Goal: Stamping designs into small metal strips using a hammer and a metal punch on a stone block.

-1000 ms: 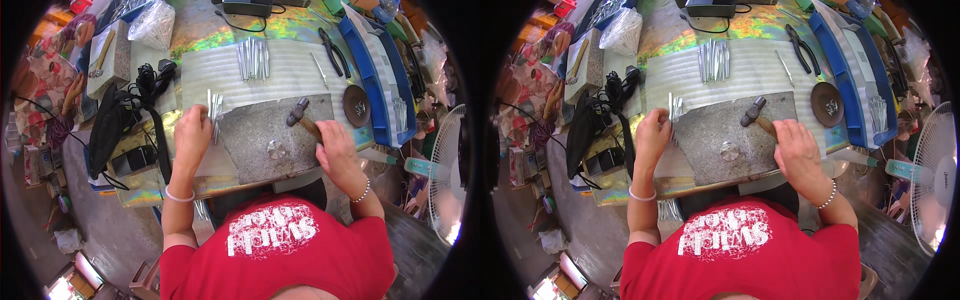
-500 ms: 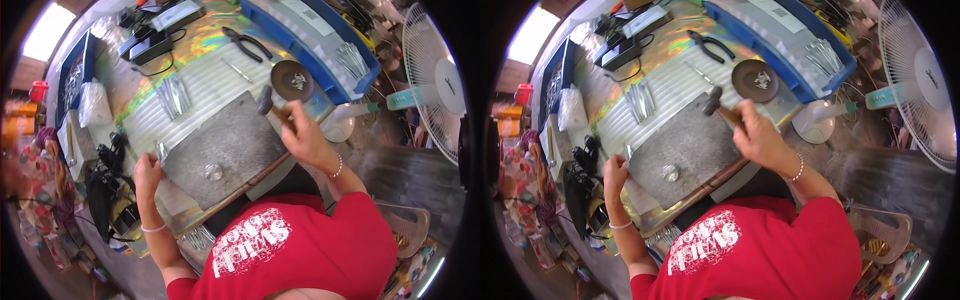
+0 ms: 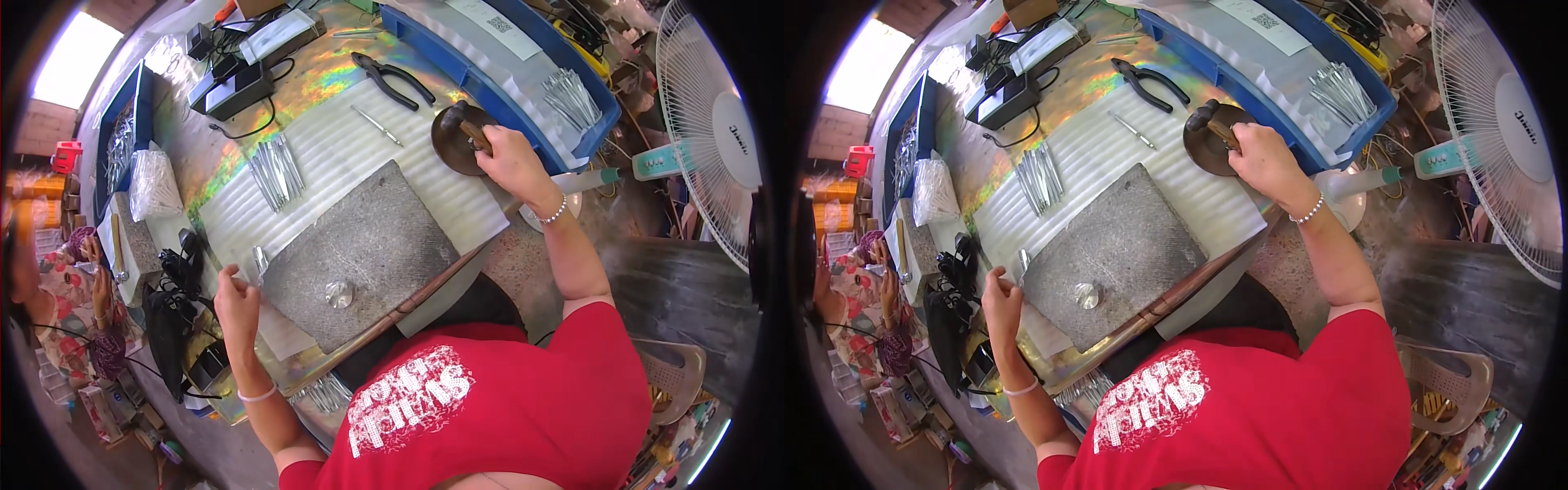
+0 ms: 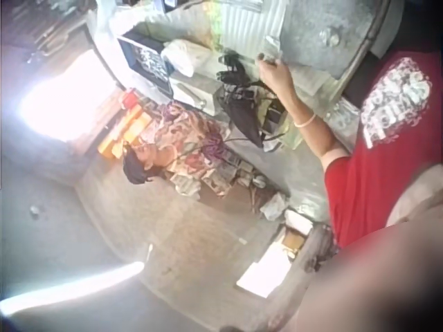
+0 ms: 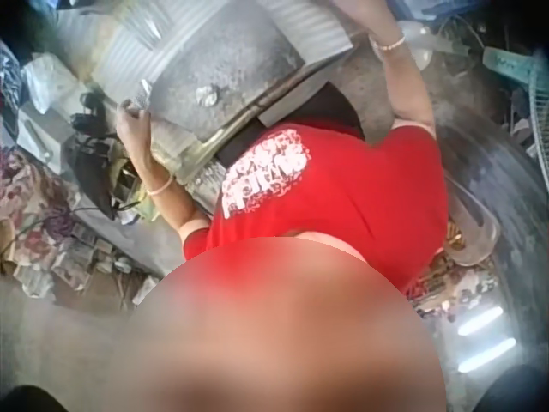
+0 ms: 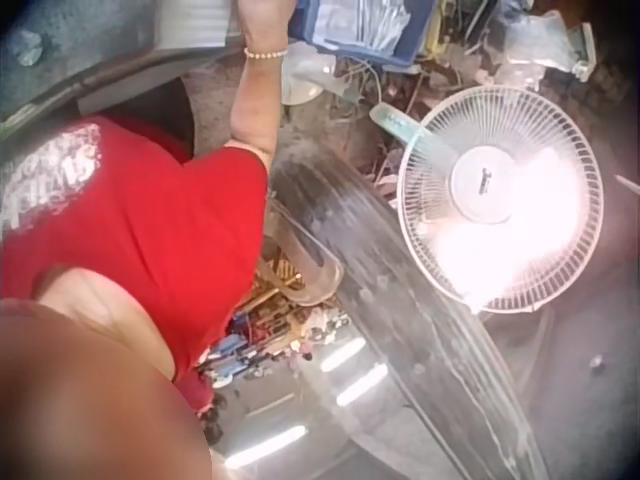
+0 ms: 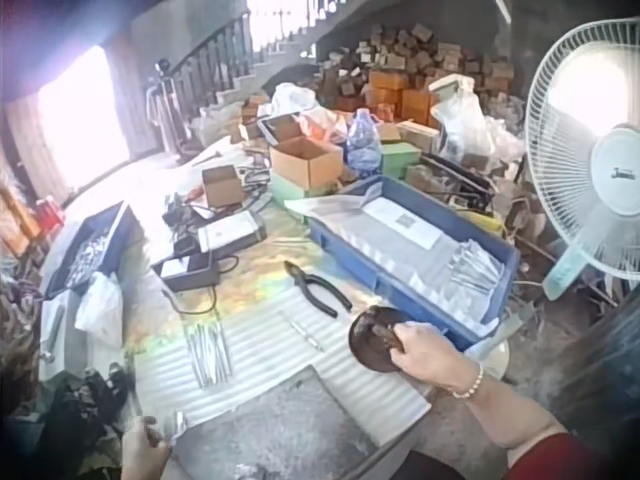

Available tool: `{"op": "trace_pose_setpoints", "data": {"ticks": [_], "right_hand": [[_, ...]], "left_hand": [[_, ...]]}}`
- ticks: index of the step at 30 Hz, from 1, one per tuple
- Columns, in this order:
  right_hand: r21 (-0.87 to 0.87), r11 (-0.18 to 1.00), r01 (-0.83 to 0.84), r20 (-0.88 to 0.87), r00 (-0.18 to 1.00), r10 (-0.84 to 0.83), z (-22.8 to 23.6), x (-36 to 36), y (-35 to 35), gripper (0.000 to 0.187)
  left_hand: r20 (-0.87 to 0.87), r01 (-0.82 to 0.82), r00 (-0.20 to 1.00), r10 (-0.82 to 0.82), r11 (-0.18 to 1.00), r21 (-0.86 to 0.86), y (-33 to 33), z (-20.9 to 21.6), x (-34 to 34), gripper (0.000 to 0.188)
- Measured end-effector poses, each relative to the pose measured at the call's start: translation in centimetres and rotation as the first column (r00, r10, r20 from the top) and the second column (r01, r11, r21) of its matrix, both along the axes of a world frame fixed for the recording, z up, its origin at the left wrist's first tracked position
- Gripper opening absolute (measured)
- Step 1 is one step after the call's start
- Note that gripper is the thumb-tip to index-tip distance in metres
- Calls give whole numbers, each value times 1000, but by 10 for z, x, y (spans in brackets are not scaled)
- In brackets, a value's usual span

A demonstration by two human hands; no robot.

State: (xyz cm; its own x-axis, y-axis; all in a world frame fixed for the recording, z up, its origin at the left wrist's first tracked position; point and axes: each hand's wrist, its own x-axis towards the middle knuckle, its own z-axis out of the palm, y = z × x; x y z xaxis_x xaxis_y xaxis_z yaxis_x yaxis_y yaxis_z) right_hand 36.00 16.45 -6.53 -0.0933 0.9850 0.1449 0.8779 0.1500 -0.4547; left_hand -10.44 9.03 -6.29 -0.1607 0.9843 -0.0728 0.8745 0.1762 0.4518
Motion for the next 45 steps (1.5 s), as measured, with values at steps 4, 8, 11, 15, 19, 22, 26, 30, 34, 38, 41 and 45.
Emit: {"op": "trace_pose_setpoints", "data": {"ticks": [4,8,11,15,19,22,26,30,34,38,41,45], "right_hand": [[-70,997,-43,78,996,48,2,-4,13,16],[-129,985,-117,189,972,141,-1,0,23,16],[-144,974,-177,244,947,208,3,-2,28,16],[-187,957,-222,123,961,247,9,-1,36,17],[-154,985,-83,-393,919,16,40,-7,13,7],[-291,949,-119,-765,625,-156,67,-24,-11,5],[-292,925,-244,-880,447,-160,73,-57,-40,8],[-467,791,-396,-860,411,-302,82,-95,-66,12],[-465,723,-511,-877,377,-298,72,-129,-82,15],[-444,626,-641,-896,295,-333,68,-157,-90,12],[-369,630,-683,-927,218,-306,66,-175,-99,11],[-401,618,-676,-915,266,-303,68,-186,-106,11]], "left_hand": [[531,-223,829,174,974,29,-22,22,4,28],[735,-256,667,122,964,72,-50,47,29,29],[793,-273,608,38,948,164,-65,51,52,28],[747,-183,662,-61,953,240,-77,50,75,27],[620,-112,781,-70,962,250,-79,42,86,24],[450,-6,879,-160,939,344,-76,36,86,22],[394,36,903,-173,943,331,-79,30,85,19],[417,-8,898,-137,945,328,-81,29,84,15],[851,-133,523,-38,983,126,-92,30,88,10],[962,-152,-263,78,981,-121,-94,43,97,17],[844,-86,-526,107,980,-177,-94,34,98,17],[673,4,-722,159,974,-226,-94,27,101,15]]}}
